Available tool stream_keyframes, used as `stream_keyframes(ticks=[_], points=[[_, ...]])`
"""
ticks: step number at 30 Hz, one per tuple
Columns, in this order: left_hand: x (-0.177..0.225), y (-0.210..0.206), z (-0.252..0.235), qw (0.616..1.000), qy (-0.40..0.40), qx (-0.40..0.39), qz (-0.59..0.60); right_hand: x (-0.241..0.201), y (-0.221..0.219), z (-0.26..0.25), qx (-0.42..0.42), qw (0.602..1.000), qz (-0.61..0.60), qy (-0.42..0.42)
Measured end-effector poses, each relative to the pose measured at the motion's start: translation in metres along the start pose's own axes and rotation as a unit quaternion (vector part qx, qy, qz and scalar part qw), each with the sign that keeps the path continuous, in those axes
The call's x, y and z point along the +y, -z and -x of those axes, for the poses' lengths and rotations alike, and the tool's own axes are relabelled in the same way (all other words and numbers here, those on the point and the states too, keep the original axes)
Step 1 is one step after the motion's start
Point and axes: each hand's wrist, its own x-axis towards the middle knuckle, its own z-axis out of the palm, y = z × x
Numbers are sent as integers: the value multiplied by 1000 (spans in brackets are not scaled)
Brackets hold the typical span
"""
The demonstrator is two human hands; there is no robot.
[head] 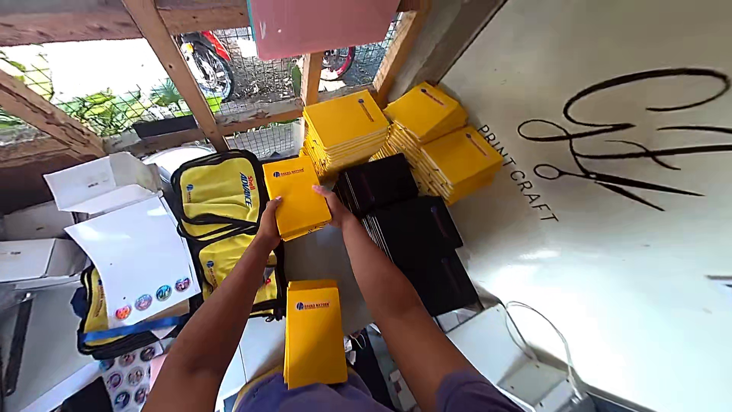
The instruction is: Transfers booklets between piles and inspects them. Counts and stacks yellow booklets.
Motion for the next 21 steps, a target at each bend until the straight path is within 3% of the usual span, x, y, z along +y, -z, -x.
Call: stream_keyframes(ticks=[7, 15, 21], points=[[10, 13, -53, 999, -2, 12, 31, -12, -2, -56, 17, 1000, -16, 19], [9, 13, -72, 996, -46, 36, 62, -8, 7, -74, 3, 998, -53, 42], [8, 9, -87, 995, -42, 48, 77, 1, -6, -73, 132, 988, 65, 44]])
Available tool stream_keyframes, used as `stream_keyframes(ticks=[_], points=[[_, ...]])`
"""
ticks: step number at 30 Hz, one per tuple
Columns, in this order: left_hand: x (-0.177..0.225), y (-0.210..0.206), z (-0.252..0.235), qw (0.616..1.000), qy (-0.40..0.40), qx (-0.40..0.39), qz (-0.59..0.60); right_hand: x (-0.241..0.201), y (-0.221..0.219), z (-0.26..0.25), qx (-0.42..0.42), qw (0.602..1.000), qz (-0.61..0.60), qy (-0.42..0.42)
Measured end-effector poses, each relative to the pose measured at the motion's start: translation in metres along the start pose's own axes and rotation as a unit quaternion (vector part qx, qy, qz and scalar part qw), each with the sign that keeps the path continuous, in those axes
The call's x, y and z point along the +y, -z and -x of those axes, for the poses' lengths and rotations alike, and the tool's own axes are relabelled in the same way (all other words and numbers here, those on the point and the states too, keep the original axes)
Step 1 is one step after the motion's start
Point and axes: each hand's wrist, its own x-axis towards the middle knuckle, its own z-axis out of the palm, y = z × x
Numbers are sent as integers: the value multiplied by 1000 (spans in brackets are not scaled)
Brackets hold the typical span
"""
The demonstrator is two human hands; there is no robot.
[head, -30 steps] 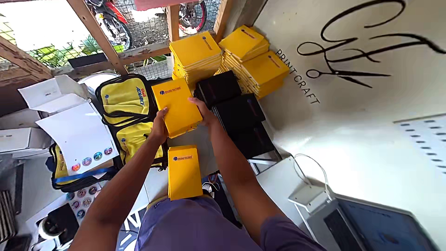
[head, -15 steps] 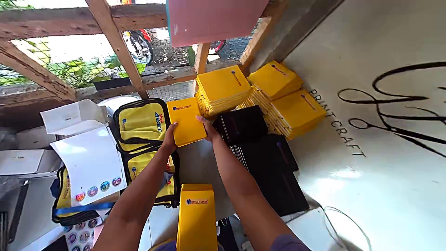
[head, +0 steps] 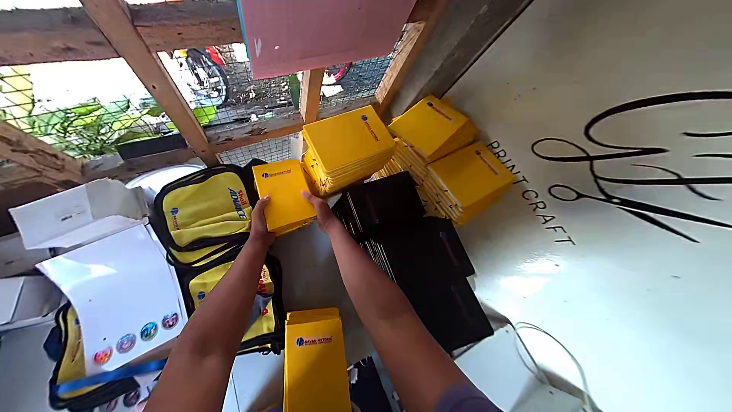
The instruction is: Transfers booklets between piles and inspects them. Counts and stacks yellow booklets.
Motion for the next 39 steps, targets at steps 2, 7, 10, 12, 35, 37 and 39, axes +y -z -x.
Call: stream_keyframes(ticks=[2, 7, 10, 12, 35, 37, 39], points=[[-2, 0, -4, 1000, -4, -18, -16, 2, 2, 1, -4, 1000, 18, -5], [-5, -5, -4, 999, 9, 33, -38, 35, 0, 18, 123, 990, 6, 63], [-10, -10, -10, 990, 24, 92, -101, 56, -14, 49, 235, 969, -75, -22], [-13, -8, -14, 985, 48, 96, -132, 60, -28, 69, 217, 944, -208, -139], [-2, -13, -12, 987, 85, 65, -123, 35, -54, 35, 72, 924, -337, -168], [2, -18, 9, 978, 87, 61, -177, 37, -42, 54, 61, 950, -265, -152], [-2, -16, 54, 966, 66, 18, -251, 39, -22, 107, 28, 991, -87, -100]])
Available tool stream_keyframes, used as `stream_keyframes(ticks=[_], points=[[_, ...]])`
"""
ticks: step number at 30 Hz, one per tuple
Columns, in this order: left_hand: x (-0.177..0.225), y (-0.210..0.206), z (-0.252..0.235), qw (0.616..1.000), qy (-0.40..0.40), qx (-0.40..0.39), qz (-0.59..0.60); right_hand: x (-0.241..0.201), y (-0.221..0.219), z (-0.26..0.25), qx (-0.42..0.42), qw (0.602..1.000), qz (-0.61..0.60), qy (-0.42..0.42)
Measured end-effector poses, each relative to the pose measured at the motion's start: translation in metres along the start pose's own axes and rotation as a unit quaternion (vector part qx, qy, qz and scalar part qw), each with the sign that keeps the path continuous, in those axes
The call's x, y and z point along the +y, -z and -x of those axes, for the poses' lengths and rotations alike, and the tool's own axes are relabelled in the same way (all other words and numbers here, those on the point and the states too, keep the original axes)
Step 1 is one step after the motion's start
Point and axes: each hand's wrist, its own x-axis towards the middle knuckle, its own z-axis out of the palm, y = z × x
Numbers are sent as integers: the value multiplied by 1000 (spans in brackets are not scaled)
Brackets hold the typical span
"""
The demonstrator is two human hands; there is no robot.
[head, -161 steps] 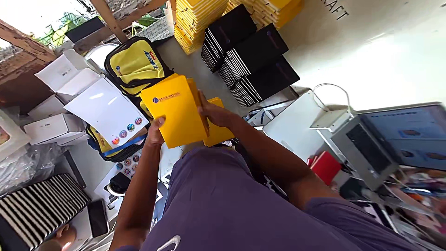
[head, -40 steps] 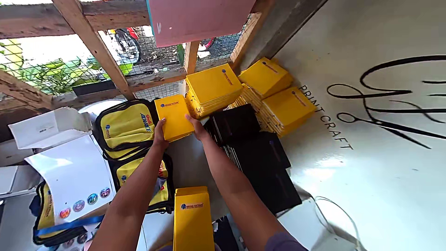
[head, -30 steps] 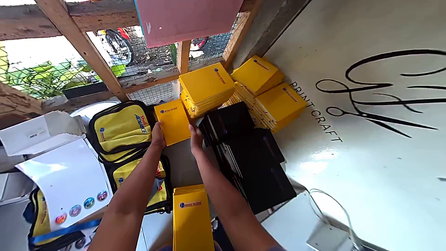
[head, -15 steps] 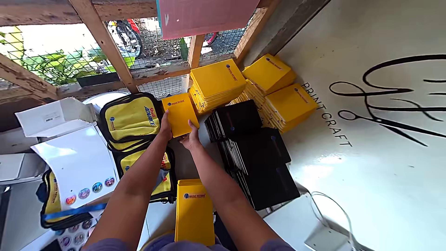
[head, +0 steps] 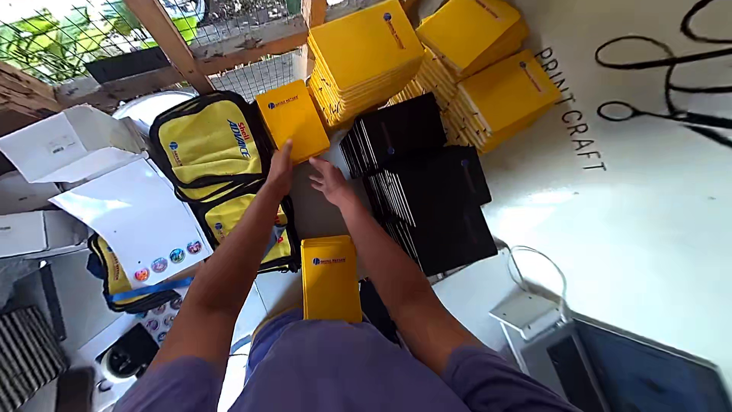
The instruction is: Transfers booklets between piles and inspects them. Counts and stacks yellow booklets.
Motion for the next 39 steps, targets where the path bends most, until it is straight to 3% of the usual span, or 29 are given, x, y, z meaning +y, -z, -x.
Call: stream_keyframes(ticks=[2, 4, 7, 10, 13, 19, 26, 39], points=[[-16, 8, 45, 993, -59, -47, -88, 10, 28, 44, -20, 974, 197, 106], [-48, 22, 90, 973, -111, -105, -174, 36, 53, 81, 11, 935, 310, 169], [-93, 46, 144, 919, -183, -179, -300, 76, 75, 147, 62, 890, 412, 185], [-130, 63, 189, 883, -205, -162, -391, 111, 79, 195, 87, 857, 476, 177], [-149, 74, 213, 863, -211, -155, -432, 133, 72, 217, 107, 848, 489, 172], [-157, 81, 218, 829, -250, -184, -465, 143, 57, 222, 163, 829, 501, 188], [-155, 76, 210, 800, -275, -201, -494, 138, 52, 218, 165, 805, 542, 176], [-146, 48, 210, 752, -301, -207, -548, 131, 54, 215, 159, 811, 538, 164]])
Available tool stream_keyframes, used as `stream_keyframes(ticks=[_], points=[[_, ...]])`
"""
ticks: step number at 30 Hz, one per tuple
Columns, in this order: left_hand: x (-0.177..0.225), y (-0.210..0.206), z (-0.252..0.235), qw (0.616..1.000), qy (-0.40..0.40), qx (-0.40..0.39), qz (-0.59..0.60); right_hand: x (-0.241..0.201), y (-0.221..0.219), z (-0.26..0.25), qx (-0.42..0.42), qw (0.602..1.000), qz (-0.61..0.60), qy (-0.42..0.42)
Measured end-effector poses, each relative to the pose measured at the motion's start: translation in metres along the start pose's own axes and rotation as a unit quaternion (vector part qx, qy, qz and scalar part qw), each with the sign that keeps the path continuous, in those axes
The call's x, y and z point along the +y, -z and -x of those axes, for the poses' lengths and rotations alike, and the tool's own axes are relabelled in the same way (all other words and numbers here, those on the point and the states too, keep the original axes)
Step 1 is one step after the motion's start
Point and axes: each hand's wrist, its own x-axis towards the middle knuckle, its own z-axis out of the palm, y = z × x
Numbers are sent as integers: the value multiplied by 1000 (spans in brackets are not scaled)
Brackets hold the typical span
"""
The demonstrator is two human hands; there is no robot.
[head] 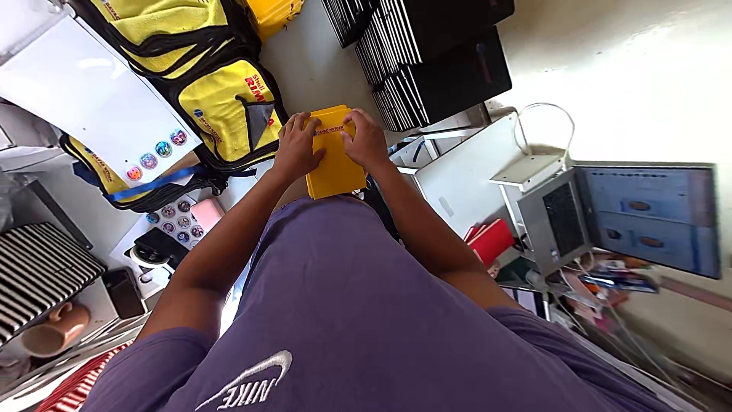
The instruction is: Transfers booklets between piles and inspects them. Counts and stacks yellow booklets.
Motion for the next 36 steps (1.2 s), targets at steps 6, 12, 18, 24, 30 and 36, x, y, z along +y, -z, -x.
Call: stream_keyframes(ticks=[6, 12, 18, 24, 30, 36], points=[[10, 0, -12, 999, -26, -15, -15, 4, 2, -5, -10, 1000, -9, -1], [18, -5, -27, 999, -38, -10, -26, 6, 5, -12, -31, 999, -38, -21], [27, -7, -38, 999, -36, -15, -2, 10, 5, -17, -48, 996, -71, -27], [29, -9, -45, 999, -29, -7, 20, 19, 1, -17, -42, 994, -98, -9], [32, -5, -53, 999, -18, -9, 31, 26, -8, -9, 32, 990, -135, 22], [29, 8, -49, 998, -20, -17, 58, 27, -14, -5, 64, 986, -146, 44]])
